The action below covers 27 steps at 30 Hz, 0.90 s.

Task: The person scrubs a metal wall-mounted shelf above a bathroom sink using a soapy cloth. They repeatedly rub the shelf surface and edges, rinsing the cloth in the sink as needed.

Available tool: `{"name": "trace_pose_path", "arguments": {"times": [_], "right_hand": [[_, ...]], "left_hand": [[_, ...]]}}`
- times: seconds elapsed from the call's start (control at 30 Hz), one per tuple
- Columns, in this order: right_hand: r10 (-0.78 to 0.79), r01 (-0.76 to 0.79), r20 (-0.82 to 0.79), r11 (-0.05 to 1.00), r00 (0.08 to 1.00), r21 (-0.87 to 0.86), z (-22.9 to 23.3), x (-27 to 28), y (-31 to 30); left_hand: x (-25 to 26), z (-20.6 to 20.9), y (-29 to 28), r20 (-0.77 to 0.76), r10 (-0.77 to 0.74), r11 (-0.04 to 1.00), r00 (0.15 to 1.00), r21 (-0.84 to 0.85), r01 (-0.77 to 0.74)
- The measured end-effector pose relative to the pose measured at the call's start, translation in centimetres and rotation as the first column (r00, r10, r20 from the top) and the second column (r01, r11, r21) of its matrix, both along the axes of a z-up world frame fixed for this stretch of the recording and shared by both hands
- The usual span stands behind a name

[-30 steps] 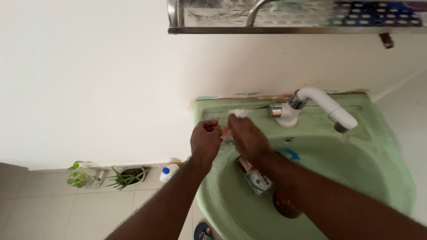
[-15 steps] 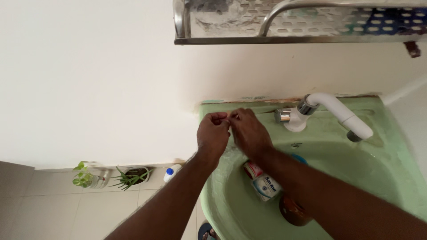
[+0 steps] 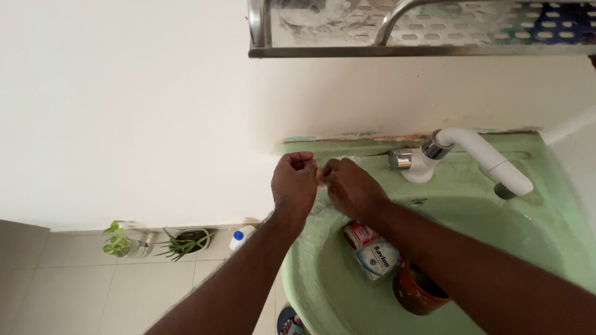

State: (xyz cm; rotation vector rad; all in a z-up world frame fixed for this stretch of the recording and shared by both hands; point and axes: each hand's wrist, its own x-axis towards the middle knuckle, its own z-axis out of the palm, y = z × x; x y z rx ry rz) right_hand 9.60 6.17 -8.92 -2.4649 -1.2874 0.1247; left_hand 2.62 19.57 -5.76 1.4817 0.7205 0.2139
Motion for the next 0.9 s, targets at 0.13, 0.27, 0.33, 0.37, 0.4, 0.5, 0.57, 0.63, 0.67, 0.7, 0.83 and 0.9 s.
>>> {"name": "trace_pose_path", "arguments": {"times": [0.13, 0.27, 0.33, 0.37, 0.4, 0.5, 0.57, 0.63, 0.67, 0.7, 0.83, 0.9], "right_hand": [[0.021, -0.023, 0.022, 0.995, 1.0, 0.096, 0.6, 0.7, -0.4], [-0.017, 0.003, 0.055, 0.97, 0.998, 0.242, -0.5, -0.5, -0.7], [0.017, -0.026, 0.043, 0.979, 0.999, 0.203, -1.1, -0.7, -1.4], [0.051, -0.067, 0.08, 0.974, 0.996, 0.215, -1.2, -0.3, -1.5], [0.083, -0.108, 0.118, 0.968, 0.99, 0.225, -1.4, -0.1, -1.6], [-0.176, 0.127, 0.132, 0.94, 0.975, 0.318, -1.7, 0.3, -0.6], [-0.026, -0.034, 0.198, 0.955, 0.98, 0.296, -1.7, -0.2, -0.9], [0.059, -0.106, 0.197, 0.965, 0.979, 0.238, -2.0, -0.5, -1.6], [0.07, -0.101, 0.161, 0.976, 0.984, 0.192, -2.3, -0.5, -1.9], [0.075, -0.094, 0.123, 0.984, 0.99, 0.15, -2.7, -0.5, -2.3], [0.043, -0.109, 0.191, 0.932, 0.981, 0.347, -2.7, 1.2, -2.3], [-0.068, 0.02, 0.15, 0.954, 0.986, 0.299, -2.5, 0.9, -1.3]], "left_hand": [[-0.1, 0.0, -0.1, -0.014, 0.015, 0.997, 1.0, -0.074, -0.016], [-0.1, -0.2, -0.3, 0.045, 0.016, 0.999, 0.999, -0.035, -0.014], [-0.4, -0.3, -0.6, 0.042, 0.015, 0.998, 0.999, -0.057, -0.013], [-0.6, -0.2, -0.4, 0.014, 0.012, 0.998, 1.0, -0.067, -0.011], [-0.8, 0.0, -0.3, -0.015, 0.008, 0.997, 1.0, -0.078, -0.009], [-1.3, 0.1, -0.4, 0.029, 0.022, 0.996, 0.999, -0.089, -0.019], [-1.6, 0.1, -0.1, 0.047, 0.04, 0.997, 0.998, -0.067, -0.036], [-1.8, 0.1, 0.3, 0.065, 0.043, 0.997, 0.997, -0.067, -0.039], [-2.0, 0.1, 0.7, 0.071, 0.04, 0.996, 0.997, -0.079, -0.034], [-2.2, 0.0, 1.0, 0.074, 0.034, 0.996, 0.997, -0.087, -0.027], [-2.7, 0.3, 0.7, 0.085, 0.058, 0.993, 0.995, -0.107, -0.049], [-2.9, 0.5, 0.4, 0.052, 0.041, 0.995, 0.998, -0.094, -0.036]]}}
